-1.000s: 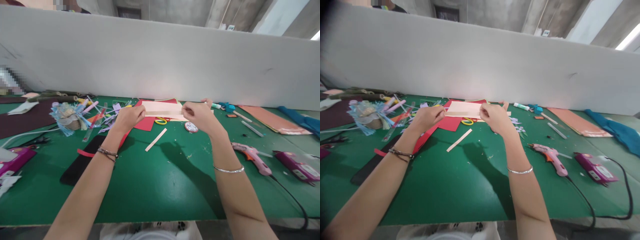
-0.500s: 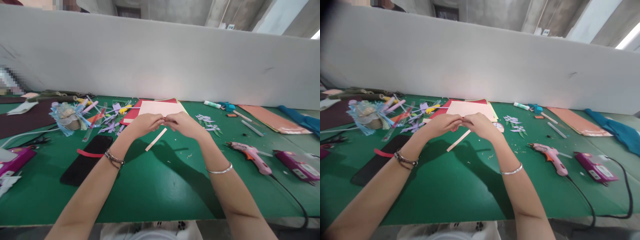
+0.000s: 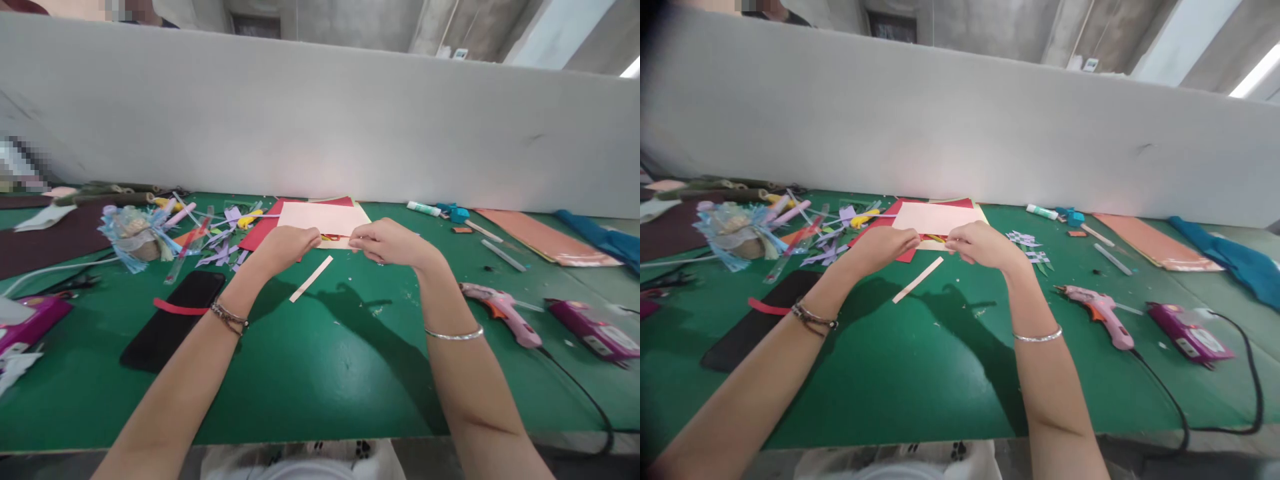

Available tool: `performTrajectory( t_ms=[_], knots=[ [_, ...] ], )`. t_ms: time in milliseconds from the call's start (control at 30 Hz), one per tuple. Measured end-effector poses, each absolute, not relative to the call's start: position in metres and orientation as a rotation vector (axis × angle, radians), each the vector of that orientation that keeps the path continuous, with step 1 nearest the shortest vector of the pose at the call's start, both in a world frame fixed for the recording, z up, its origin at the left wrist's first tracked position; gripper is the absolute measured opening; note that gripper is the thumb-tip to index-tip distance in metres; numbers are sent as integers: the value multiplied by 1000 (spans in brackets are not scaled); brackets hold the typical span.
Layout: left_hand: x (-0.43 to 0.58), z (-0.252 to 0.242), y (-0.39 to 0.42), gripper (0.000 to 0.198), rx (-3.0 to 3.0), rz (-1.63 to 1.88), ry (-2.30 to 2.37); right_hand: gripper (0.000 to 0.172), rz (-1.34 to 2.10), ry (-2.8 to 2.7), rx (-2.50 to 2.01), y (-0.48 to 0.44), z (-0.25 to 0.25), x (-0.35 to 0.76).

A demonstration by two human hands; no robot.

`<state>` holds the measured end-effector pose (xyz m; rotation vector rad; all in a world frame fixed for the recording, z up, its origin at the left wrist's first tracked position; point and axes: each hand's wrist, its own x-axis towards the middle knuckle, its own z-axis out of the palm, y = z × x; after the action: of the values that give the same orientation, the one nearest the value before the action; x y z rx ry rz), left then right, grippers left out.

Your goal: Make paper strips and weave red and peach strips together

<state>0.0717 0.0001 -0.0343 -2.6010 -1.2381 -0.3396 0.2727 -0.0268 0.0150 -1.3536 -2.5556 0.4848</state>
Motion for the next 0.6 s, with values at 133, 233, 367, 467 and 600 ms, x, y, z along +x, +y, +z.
performTrajectory(
  t_ms=[133, 233, 367, 467, 600],
  knots=[
    [57, -35, 8, 26, -2463, -286, -1382, 26, 428, -2502, -1440, -30, 21, 288],
    [34, -32, 12, 25, -2389, -307, -1633, 26, 373, -2453, -1513, -33, 27, 300],
    [22, -21, 5, 31, -2316, -405, -1821, 27, 332, -2447, -1514, -34, 27, 300],
    [43, -15, -5, 28, -2519, -734, -1542, 26, 347, -2508, -1456, -34, 22, 284],
    [84, -20, -16, 28, -2769, -582, -1020, 29, 377, -2546, -1345, -35, 15, 261]
  ],
)
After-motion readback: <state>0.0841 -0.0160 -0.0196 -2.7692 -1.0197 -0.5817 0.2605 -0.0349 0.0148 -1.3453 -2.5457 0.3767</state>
